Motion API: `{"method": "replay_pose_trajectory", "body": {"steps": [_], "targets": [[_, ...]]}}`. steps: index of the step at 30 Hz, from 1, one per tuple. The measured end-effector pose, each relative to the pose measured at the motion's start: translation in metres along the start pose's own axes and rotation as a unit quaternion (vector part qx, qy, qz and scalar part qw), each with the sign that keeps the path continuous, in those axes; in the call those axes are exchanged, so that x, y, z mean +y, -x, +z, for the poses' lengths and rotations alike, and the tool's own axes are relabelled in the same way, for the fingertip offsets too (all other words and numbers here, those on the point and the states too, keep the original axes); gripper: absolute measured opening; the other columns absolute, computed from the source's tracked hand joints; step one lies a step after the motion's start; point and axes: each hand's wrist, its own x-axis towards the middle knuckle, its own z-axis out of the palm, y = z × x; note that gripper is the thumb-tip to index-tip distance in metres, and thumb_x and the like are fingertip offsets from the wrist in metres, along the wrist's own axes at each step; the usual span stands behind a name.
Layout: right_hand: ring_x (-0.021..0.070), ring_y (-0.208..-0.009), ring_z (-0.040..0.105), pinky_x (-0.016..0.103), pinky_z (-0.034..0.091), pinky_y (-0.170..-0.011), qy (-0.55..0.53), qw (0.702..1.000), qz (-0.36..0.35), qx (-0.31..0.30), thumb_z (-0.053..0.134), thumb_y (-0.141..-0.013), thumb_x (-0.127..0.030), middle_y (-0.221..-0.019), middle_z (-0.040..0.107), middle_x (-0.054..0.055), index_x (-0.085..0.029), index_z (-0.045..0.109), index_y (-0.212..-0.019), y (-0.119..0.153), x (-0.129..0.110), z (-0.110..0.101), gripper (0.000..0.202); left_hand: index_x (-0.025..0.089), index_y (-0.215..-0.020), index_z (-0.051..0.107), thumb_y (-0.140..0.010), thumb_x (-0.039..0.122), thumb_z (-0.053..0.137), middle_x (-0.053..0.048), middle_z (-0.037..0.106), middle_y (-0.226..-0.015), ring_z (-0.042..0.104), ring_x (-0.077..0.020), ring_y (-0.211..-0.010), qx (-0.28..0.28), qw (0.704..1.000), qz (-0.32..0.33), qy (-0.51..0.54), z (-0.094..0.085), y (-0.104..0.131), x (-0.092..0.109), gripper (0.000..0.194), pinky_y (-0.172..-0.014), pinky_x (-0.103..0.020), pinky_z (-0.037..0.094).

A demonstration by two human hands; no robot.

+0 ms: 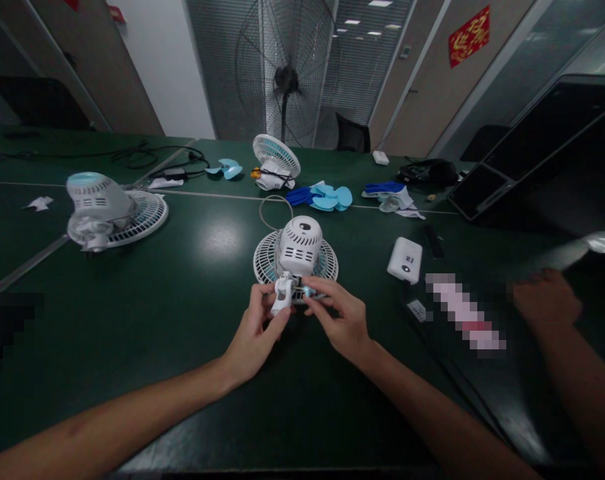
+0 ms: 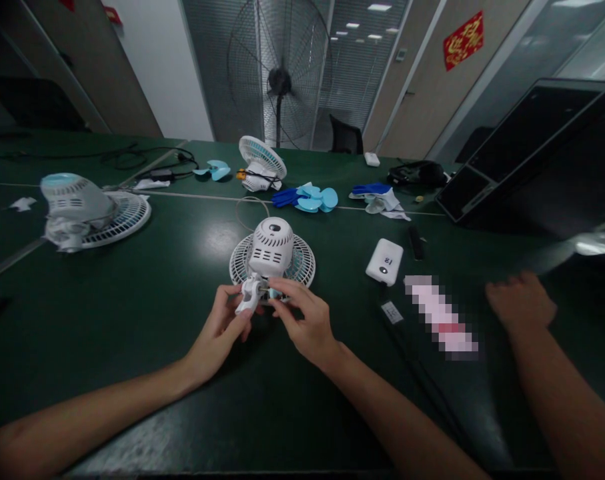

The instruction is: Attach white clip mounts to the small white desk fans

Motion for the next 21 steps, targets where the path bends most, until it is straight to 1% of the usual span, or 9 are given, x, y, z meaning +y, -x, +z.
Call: {"method": "replay_pose_trajectory", "body": {"steps": [3, 7, 11, 14, 16, 18, 20, 21], "targets": [[0.0199, -0.094, 0.076, 0.031, 0.073, -0.068, 0.005, 0.999, 0.002, 0.046, 0.066, -0.097, -0.014, -0.129, 0.071, 0.007, -0.028, 0.069, -0.131, 0.0006, -0.0019, 0.0001, 0.037, 0.023, -0.130, 0.039, -0.106, 0.042, 0.053, -0.008, 0.067, -0.114, 0.059, -0.0120, -0.072, -0.022, 1.000, 0.011, -0.015, 0.0015, 0.0020, 0.0023, 0.034, -0.061, -0.023, 0.049], [0.0221, -0.105, 0.073, 0.031, 0.073, -0.072, 0.024, 0.999, -0.025, 0.026, 0.068, -0.096, -0.014, -0.127, 0.068, 0.008, -0.028, 0.073, -0.123, 0.0004, -0.0044, 0.0028, 0.031, 0.023, -0.133, 0.039, -0.106, 0.042, 0.053, -0.010, 0.067, -0.118, 0.064, -0.0153, -0.082, -0.023, 1.000, 0.003, -0.021, 0.0033, 0.0028, 0.0060, 0.036, -0.062, -0.024, 0.051], [0.0193, -0.095, 0.072, 0.028, 0.071, -0.066, 0.034, 0.998, 0.010, 0.052, 0.068, -0.097, -0.016, -0.116, 0.064, 0.008, -0.027, 0.075, -0.119, -0.0008, -0.0071, 0.0060, 0.026, 0.023, -0.137, 0.038, -0.106, 0.041, 0.054, -0.011, 0.067, -0.124, 0.061, -0.0128, -0.074, -0.028, 0.999, 0.005, -0.038, 0.0026, 0.0029, 0.0060, 0.039, -0.067, -0.026, 0.053], [0.0207, -0.099, 0.071, 0.029, 0.070, -0.070, 0.061, 0.998, -0.007, 0.022, 0.066, -0.098, -0.015, -0.113, 0.066, 0.008, -0.028, 0.074, -0.123, -0.0020, -0.0083, 0.0049, 0.029, 0.025, -0.139, 0.037, -0.107, 0.040, 0.052, -0.010, 0.067, -0.127, 0.062, -0.0124, -0.074, -0.036, 0.998, 0.007, -0.048, 0.0015, 0.0030, 0.0050, 0.039, -0.076, -0.030, 0.055], [0.0191, -0.094, 0.072, 0.030, 0.069, -0.071, 0.064, 0.998, -0.018, 0.012, 0.061, -0.100, -0.014, -0.114, 0.067, 0.008, -0.029, 0.074, -0.125, -0.0032, -0.0080, 0.0028, 0.031, 0.025, -0.139, 0.036, -0.107, 0.039, 0.052, -0.010, 0.067, -0.129, 0.065, -0.0144, -0.082, -0.040, 0.998, 0.007, -0.050, 0.0014, 0.0028, 0.0051, 0.039, -0.082, -0.032, 0.056], [0.0159, -0.083, 0.073, 0.030, 0.069, -0.070, 0.053, 0.998, -0.016, 0.012, 0.058, -0.102, -0.014, -0.113, 0.068, 0.007, -0.029, 0.075, -0.125, -0.0046, -0.0069, 0.0012, 0.032, 0.025, -0.139, 0.036, -0.107, 0.038, 0.054, -0.010, 0.067, -0.129, 0.067, -0.0178, -0.093, -0.040, 0.998, 0.007, -0.049, 0.0019, 0.0022, 0.0062, 0.039, -0.087, -0.034, 0.056], [0.0142, -0.077, 0.073, 0.029, 0.069, -0.068, 0.040, 0.999, -0.003, 0.017, 0.059, -0.102, -0.015, -0.110, 0.069, 0.006, -0.029, 0.075, -0.123, -0.0054, -0.0051, 0.0010, 0.031, 0.024, -0.138, 0.036, -0.106, 0.037, 0.055, -0.011, 0.067, -0.129, 0.068, -0.0206, -0.103, -0.041, 0.998, 0.007, -0.052, 0.0027, 0.0015, 0.0076, 0.040, -0.091, -0.036, 0.055], [0.0143, -0.076, 0.073, 0.029, 0.069, -0.067, 0.027, 0.999, 0.007, 0.018, 0.060, -0.101, -0.016, -0.108, 0.069, 0.006, -0.029, 0.076, -0.123, -0.0054, -0.0039, 0.0014, 0.029, 0.023, -0.137, 0.036, -0.106, 0.036, 0.055, -0.012, 0.067, -0.130, 0.068, -0.0214, -0.105, -0.041, 0.998, 0.008, -0.054, 0.0031, 0.0013, 0.0082, 0.039, -0.093, -0.038, 0.055]]}}
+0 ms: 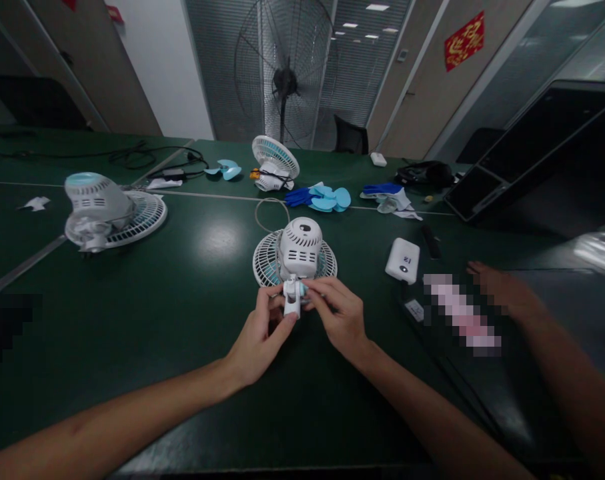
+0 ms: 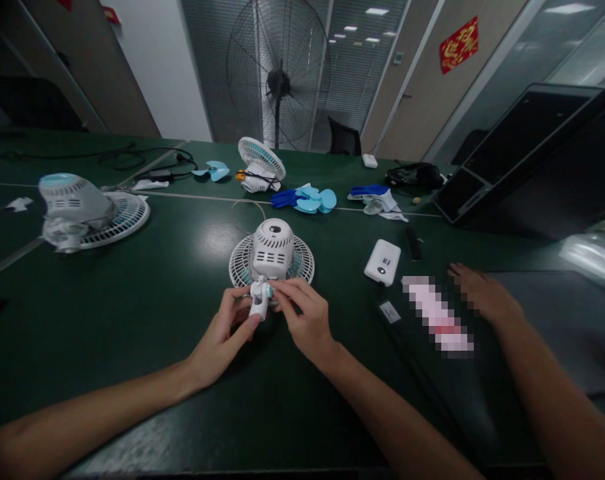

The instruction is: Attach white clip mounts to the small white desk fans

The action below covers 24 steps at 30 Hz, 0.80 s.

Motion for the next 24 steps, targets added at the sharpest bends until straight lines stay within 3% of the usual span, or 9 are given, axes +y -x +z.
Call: {"method": "replay_pose_trajectory", "body": {"steps": [4, 8, 10, 12, 14, 17, 20, 24], "targets": [[0.0154, -0.078, 0.073, 0.029, 0.070, -0.063, -0.076, 0.995, 0.055, -0.020, 0.066, -0.099, -0.022, -0.106, 0.069, 0.006, -0.028, 0.075, -0.126, 0.002, 0.004, 0.001, 0.029, 0.022, -0.136, 0.035, -0.105, 0.034, 0.056, -0.014, 0.065, -0.135, 0.068, -0.0237, -0.114, 0.001, 1.000, 0.011, -0.001, 0.001, -0.001, 0.001, 0.038, -0.103, -0.044, 0.052], [0.0155, -0.078, 0.072, 0.030, 0.070, -0.064, -0.076, 0.994, 0.058, -0.059, 0.067, -0.098, -0.026, -0.107, 0.068, 0.007, -0.027, 0.072, -0.132, 0.002, 0.006, -0.002, 0.034, 0.022, -0.133, 0.035, -0.105, 0.032, 0.055, -0.014, 0.063, -0.136, 0.065, -0.0241, -0.121, 0.009, 1.000, 0.017, 0.009, 0.001, -0.001, 0.000, 0.036, -0.108, -0.046, 0.049], [0.0147, -0.073, 0.072, 0.029, 0.068, -0.062, -0.053, 0.996, 0.060, -0.051, 0.067, -0.098, -0.027, -0.101, 0.071, 0.006, -0.023, 0.075, -0.122, 0.001, 0.006, -0.004, 0.025, 0.022, -0.131, 0.037, -0.105, 0.031, 0.056, -0.013, 0.065, -0.133, 0.066, -0.0243, -0.119, 0.007, 1.000, 0.010, 0.001, 0.000, -0.002, 0.000, 0.033, -0.106, -0.045, 0.050], [0.0133, -0.064, 0.069, 0.027, 0.064, -0.060, -0.018, 0.997, 0.068, -0.036, 0.068, -0.098, -0.029, -0.084, 0.071, 0.003, -0.020, 0.078, -0.100, -0.001, 0.006, -0.005, 0.013, 0.022, -0.128, 0.038, -0.104, 0.031, 0.056, -0.012, 0.066, -0.128, 0.066, -0.0246, -0.115, 0.004, 1.000, 0.004, -0.017, -0.001, -0.002, 0.001, 0.032, -0.101, -0.044, 0.051], [0.0122, -0.056, 0.065, 0.025, 0.059, -0.055, 0.001, 0.996, 0.087, -0.035, 0.068, -0.098, -0.032, -0.067, 0.067, 0.000, -0.019, 0.074, -0.081, -0.002, 0.007, -0.004, 0.022, 0.022, -0.128, 0.039, -0.103, 0.030, 0.056, -0.011, 0.066, -0.124, 0.066, -0.0243, -0.111, 0.003, 0.999, 0.003, -0.032, -0.002, -0.003, 0.002, 0.031, -0.096, -0.042, 0.052], [0.0119, -0.054, 0.064, 0.023, 0.056, -0.051, -0.018, 0.993, 0.111, -0.040, 0.068, -0.098, -0.034, -0.069, 0.067, -0.001, -0.019, 0.071, -0.089, -0.002, 0.007, -0.004, 0.018, 0.021, -0.128, 0.039, -0.103, 0.029, 0.056, -0.010, 0.065, -0.121, 0.066, -0.0234, -0.107, 0.007, 0.999, 0.007, -0.043, -0.002, -0.003, 0.003, 0.031, -0.092, -0.039, 0.052], [0.0130, -0.065, 0.069, 0.025, 0.060, -0.057, 0.005, 0.998, 0.046, -0.046, 0.070, -0.096, -0.028, -0.095, 0.072, 0.004, -0.021, 0.070, -0.115, -0.002, 0.007, -0.009, 0.021, 0.021, -0.128, 0.039, -0.103, 0.030, 0.055, -0.009, 0.065, -0.118, 0.065, -0.0236, -0.107, 0.013, 0.999, 0.007, -0.050, -0.002, -0.003, 0.003, 0.030, -0.090, -0.038, 0.051], [0.0151, -0.078, 0.071, 0.031, 0.064, -0.070, 0.083, 0.989, -0.085, -0.083, 0.063, -0.100, -0.019, -0.113, 0.072, 0.007, -0.026, 0.071, -0.122, -0.005, 0.009, -0.019, 0.025, 0.022, -0.127, 0.040, -0.103, 0.030, 0.056, -0.008, 0.064, -0.115, 0.064, -0.0233, -0.105, 0.016, 0.998, 0.007, -0.054, -0.002, -0.003, 0.003, 0.030, -0.089, -0.037, 0.050]]}}
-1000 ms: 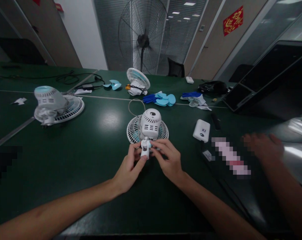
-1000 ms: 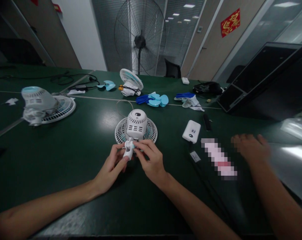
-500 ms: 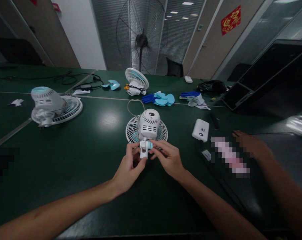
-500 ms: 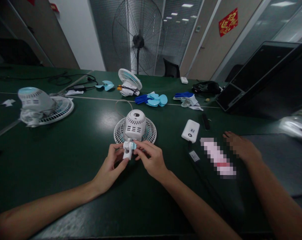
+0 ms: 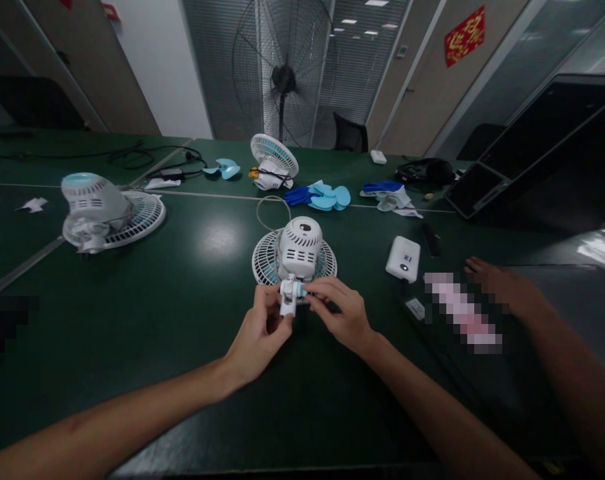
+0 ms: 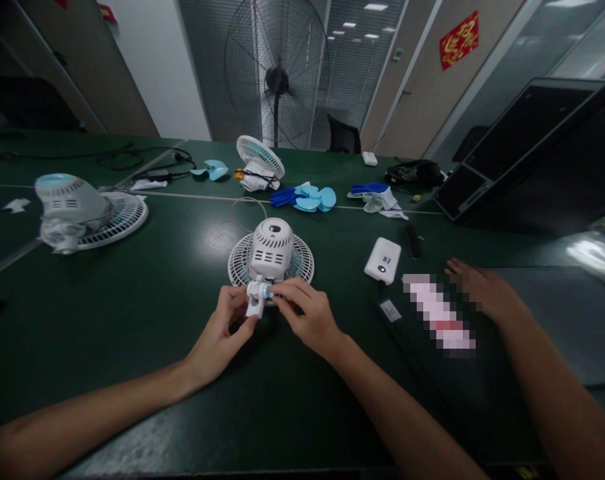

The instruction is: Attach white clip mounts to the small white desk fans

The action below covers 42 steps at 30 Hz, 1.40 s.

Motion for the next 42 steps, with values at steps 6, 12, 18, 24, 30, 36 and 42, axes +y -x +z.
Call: {"method": "replay_pose_trajectory", "body": {"steps": [6, 12, 18, 24, 30, 36, 42], "targets": [[0.0167, -0.076, 0.069, 0.029, 0.061, -0.064, -0.029, 0.996, 0.079, 0.030, 0.065, -0.100, -0.027, -0.096, 0.071, 0.005, -0.022, 0.075, -0.097, -0.002, 0.000, 0.006, 0.012, 0.021, -0.128, 0.041, -0.102, 0.030, 0.056, -0.008, 0.065, -0.114, 0.064, -0.0230, -0.102, -0.003, 1.000, 0.005, -0.014, -0.001, -0.001, 0.002, 0.031, -0.086, -0.037, 0.050], [0.0129, -0.067, 0.065, 0.026, 0.057, -0.059, -0.007, 0.997, 0.070, 0.004, 0.067, -0.098, -0.024, -0.099, 0.072, 0.004, -0.022, 0.070, -0.114, -0.002, 0.000, 0.005, 0.017, 0.021, -0.129, 0.041, -0.102, 0.030, 0.056, -0.009, 0.065, -0.115, 0.064, -0.0233, -0.102, 0.003, 1.000, 0.001, -0.004, 0.000, 0.000, 0.000, 0.032, -0.087, -0.039, 0.051], [0.0178, -0.091, 0.072, 0.028, 0.060, -0.069, 0.099, 0.995, -0.031, 0.004, 0.062, -0.102, -0.021, -0.110, 0.073, 0.006, -0.027, 0.068, -0.125, 0.000, 0.006, -0.003, 0.024, 0.021, -0.127, 0.041, -0.102, 0.028, 0.056, -0.009, 0.064, -0.117, 0.064, -0.0229, -0.105, 0.001, 1.000, 0.002, 0.007, 0.000, 0.000, -0.001, 0.030, -0.091, -0.038, 0.051], [0.0188, -0.092, 0.072, 0.031, 0.059, -0.074, 0.129, 0.991, -0.013, -0.016, 0.061, -0.104, -0.027, -0.105, 0.073, 0.006, -0.024, 0.071, -0.115, -0.005, 0.000, -0.003, 0.016, 0.022, -0.127, 0.041, -0.102, 0.029, 0.057, -0.008, 0.064, -0.118, 0.064, -0.0231, -0.105, 0.002, 1.000, -0.002, 0.002, 0.000, 0.000, -0.002, 0.031, -0.090, -0.037, 0.051], [0.0149, -0.074, 0.067, 0.029, 0.057, -0.066, 0.066, 0.997, 0.026, -0.013, 0.060, -0.102, -0.025, -0.100, 0.072, 0.005, -0.021, 0.068, -0.110, -0.006, -0.004, 0.001, 0.012, 0.022, -0.128, 0.040, -0.103, 0.029, 0.057, -0.009, 0.065, -0.120, 0.064, -0.0241, -0.111, 0.003, 1.000, 0.000, 0.019, 0.000, 0.000, -0.002, 0.031, -0.094, -0.039, 0.051], [0.0185, -0.094, 0.073, 0.029, 0.058, -0.070, 0.139, 0.989, -0.037, -0.032, 0.060, -0.103, -0.023, -0.114, 0.074, 0.007, -0.025, 0.067, -0.126, -0.002, 0.003, -0.005, 0.023, 0.022, -0.127, 0.040, -0.102, 0.028, 0.057, -0.009, 0.065, -0.120, 0.064, -0.0232, -0.108, 0.000, 1.000, 0.005, 0.026, 0.000, -0.001, -0.001, 0.031, -0.093, -0.039, 0.050], [0.0197, -0.091, 0.071, 0.034, 0.061, -0.078, 0.067, 0.998, 0.006, -0.002, 0.060, -0.103, -0.025, -0.099, 0.073, 0.005, -0.023, 0.073, -0.103, -0.008, -0.002, -0.002, 0.013, 0.021, -0.126, 0.040, -0.101, 0.030, 0.057, -0.010, 0.065, -0.120, 0.064, -0.0237, -0.108, 0.006, 1.000, 0.000, 0.017, 0.001, -0.001, 0.000, 0.031, -0.092, -0.038, 0.051]]}}
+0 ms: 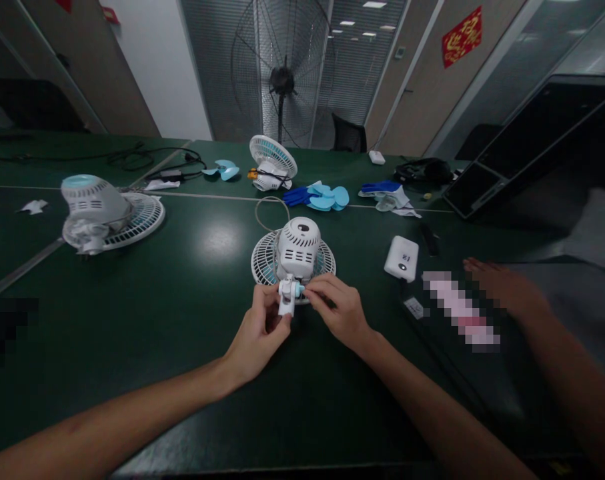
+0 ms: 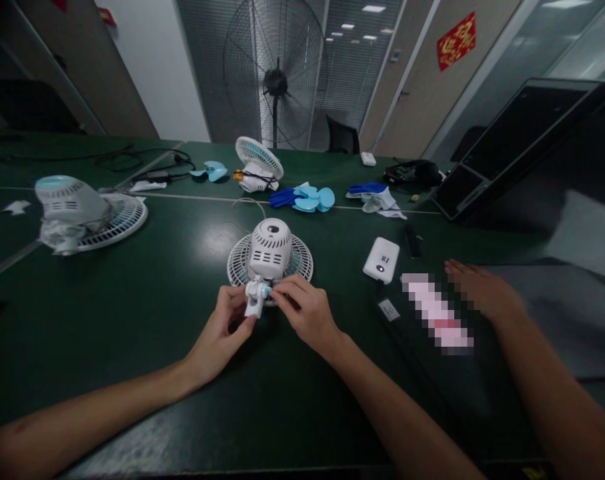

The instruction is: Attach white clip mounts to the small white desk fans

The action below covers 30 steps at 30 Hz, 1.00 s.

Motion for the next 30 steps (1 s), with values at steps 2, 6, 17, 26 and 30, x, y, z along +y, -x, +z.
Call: {"method": "replay_pose_trajectory", "body": {"steps": [2, 6, 17, 26, 30], "targets": [[0.0182, -0.085, 0.070, 0.032, 0.060, -0.071, -0.002, 1.000, 0.003, -0.006, 0.061, -0.102, -0.025, -0.102, 0.072, 0.006, -0.022, 0.072, -0.107, 0.0005, -0.0006, 0.0002, 0.012, 0.021, -0.126, 0.040, -0.101, 0.030, 0.057, -0.010, 0.065, -0.119, 0.064, -0.0239, -0.109, -0.001, 1.000, -0.003, 0.002, 0.0000, 0.0001, -0.0001, 0.032, -0.093, -0.038, 0.051], [0.0132, -0.070, 0.067, 0.027, 0.059, -0.059, -0.003, 1.000, -0.008, -0.017, 0.061, -0.102, -0.023, -0.113, 0.072, 0.007, -0.025, 0.066, -0.123, 0.0045, 0.0026, -0.0003, 0.022, 0.021, -0.126, 0.040, -0.102, 0.030, 0.057, -0.009, 0.064, -0.117, 0.063, -0.0236, -0.108, -0.003, 1.000, 0.001, 0.002, -0.0007, 0.0002, -0.0007, 0.031, -0.092, -0.038, 0.051], [0.0191, -0.096, 0.072, 0.032, 0.061, -0.077, 0.017, 1.000, -0.018, 0.000, 0.059, -0.103, -0.018, -0.110, 0.073, 0.006, -0.026, 0.068, -0.121, 0.0060, 0.0060, 0.0027, 0.022, 0.021, -0.127, 0.040, -0.103, 0.028, 0.057, -0.009, 0.064, -0.118, 0.063, -0.0232, -0.105, -0.006, 1.000, 0.002, 0.004, -0.0001, 0.0002, 0.0010, 0.030, -0.091, -0.039, 0.050], [0.0117, -0.071, 0.065, 0.026, 0.057, -0.060, -0.007, 1.000, -0.017, 0.008, 0.064, -0.099, -0.016, -0.111, 0.070, 0.006, -0.022, 0.066, -0.121, 0.0060, 0.0034, -0.0004, 0.023, 0.022, -0.128, 0.040, -0.103, 0.030, 0.058, -0.009, 0.065, -0.119, 0.064, -0.0237, -0.107, -0.006, 1.000, -0.001, 0.004, -0.0014, 0.0008, -0.0020, 0.032, -0.091, -0.039, 0.051], [0.0159, -0.088, 0.072, 0.026, 0.059, -0.064, 0.017, 0.997, -0.072, 0.014, 0.063, -0.100, -0.014, -0.111, 0.072, 0.006, -0.024, 0.067, -0.120, 0.0075, 0.0046, 0.0003, 0.023, 0.022, -0.129, 0.039, -0.102, 0.029, 0.058, -0.008, 0.065, -0.118, 0.063, -0.0241, -0.110, -0.001, 1.000, 0.003, 0.003, -0.0009, 0.0009, -0.0054, 0.033, -0.094, -0.040, 0.050]]}}
